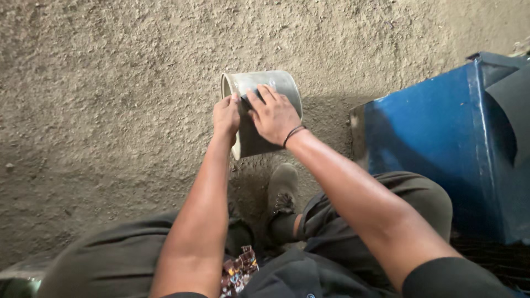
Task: The person tears a piece of sandpaper and uses it to sand the exterior surface of a cylindrical metal object. The person holds the object with one hand and rubs the sandpaper against it with the other hand in a repetitive motion.
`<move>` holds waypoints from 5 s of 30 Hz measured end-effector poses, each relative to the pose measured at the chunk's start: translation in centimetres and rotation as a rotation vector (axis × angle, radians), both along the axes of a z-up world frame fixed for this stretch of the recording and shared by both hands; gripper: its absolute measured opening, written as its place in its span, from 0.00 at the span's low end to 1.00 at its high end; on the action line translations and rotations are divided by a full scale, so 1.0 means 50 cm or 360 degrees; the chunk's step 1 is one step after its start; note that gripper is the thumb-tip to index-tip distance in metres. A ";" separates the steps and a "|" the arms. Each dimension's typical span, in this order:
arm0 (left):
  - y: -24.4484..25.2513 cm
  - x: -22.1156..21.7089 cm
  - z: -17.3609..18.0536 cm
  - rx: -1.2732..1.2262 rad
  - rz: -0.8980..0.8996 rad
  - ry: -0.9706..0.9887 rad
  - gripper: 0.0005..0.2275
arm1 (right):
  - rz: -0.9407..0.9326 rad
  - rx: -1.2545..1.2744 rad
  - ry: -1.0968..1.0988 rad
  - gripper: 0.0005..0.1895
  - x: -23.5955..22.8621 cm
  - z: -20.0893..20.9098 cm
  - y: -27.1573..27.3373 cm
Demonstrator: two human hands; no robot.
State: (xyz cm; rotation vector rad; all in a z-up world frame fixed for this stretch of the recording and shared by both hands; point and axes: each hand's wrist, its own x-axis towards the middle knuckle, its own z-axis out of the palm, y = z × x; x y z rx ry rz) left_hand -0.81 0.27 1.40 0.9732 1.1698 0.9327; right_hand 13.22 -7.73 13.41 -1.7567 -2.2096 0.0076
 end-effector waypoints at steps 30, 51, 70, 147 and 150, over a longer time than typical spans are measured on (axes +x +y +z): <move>0.057 0.022 0.019 -0.0295 0.0220 -0.0172 0.13 | -0.0081 -0.0053 0.0432 0.19 0.015 -0.026 0.205; -0.038 0.004 0.079 0.0289 0.0002 0.0734 0.19 | 0.0161 -0.0599 0.0064 0.55 0.059 0.076 0.030; -0.039 0.007 0.093 -0.0350 -0.0101 -0.0398 0.12 | 0.0217 0.0030 0.0304 0.49 0.043 0.052 -0.052; -0.121 -0.001 0.103 0.0075 -0.0132 0.0091 0.14 | -0.0495 -0.0759 0.2803 0.09 0.038 -0.151 -0.072; -0.129 0.011 0.083 0.0124 0.0043 0.0220 0.13 | -0.0619 -0.0695 0.2754 0.10 0.018 -0.124 -0.076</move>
